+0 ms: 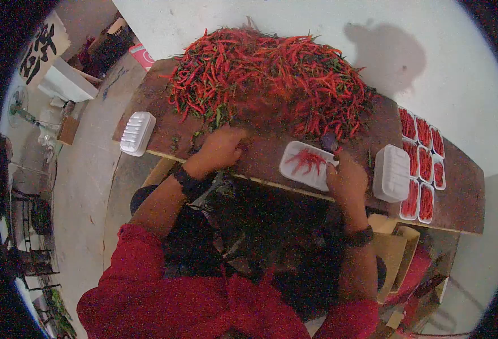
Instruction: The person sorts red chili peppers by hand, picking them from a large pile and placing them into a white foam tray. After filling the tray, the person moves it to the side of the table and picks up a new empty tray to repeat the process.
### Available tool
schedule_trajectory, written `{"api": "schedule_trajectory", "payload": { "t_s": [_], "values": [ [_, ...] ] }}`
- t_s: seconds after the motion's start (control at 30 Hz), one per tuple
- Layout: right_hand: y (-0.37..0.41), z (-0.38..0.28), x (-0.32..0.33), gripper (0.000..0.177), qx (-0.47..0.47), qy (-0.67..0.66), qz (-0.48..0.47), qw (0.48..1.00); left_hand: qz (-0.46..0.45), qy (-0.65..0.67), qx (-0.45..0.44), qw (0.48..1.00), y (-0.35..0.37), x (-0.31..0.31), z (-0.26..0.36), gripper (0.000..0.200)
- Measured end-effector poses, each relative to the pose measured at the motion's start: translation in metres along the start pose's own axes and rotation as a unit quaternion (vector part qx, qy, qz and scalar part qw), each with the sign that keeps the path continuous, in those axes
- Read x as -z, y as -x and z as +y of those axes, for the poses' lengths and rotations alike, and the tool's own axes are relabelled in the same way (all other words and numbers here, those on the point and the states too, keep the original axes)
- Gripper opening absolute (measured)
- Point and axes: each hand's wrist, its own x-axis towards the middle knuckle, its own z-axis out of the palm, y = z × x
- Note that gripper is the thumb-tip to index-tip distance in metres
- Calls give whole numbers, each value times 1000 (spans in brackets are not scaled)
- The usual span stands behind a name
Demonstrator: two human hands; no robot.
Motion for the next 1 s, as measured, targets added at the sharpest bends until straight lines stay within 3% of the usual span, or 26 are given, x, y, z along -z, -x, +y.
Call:
{"api": "schedule_trajectory", "payload": {
  "t_s": [0.2,0.27,0.33,0.47,0.57,0.63,0.73,0.8,1.0],
  "values": [
    [13,-29,-17,21,109,-41,70,991,-17,52,11,998,7,12,-1,17],
    [24,-47,-19,20,98,-133,-2,986,-38,77,4,996,8,16,-2,16],
    [30,-58,-23,20,120,-123,-3,985,-65,79,11,995,11,25,2,19],
    [37,-75,-32,19,163,-149,1,975,-35,67,-49,996,20,36,20,18],
    [40,-81,-35,21,168,-152,-24,974,-50,140,-108,983,26,40,40,19],
    [43,-85,-37,22,169,-151,-52,973,-134,155,-74,976,29,46,57,20],
    [47,-87,-42,23,183,-136,-74,971,-143,238,-49,959,33,41,62,20],
    [49,-86,-43,21,219,-201,-73,952,-143,231,-47,961,32,37,60,19],
    [48,-77,-47,24,180,-208,-121,954,-130,267,3,955,26,44,67,18]
  ]
}}
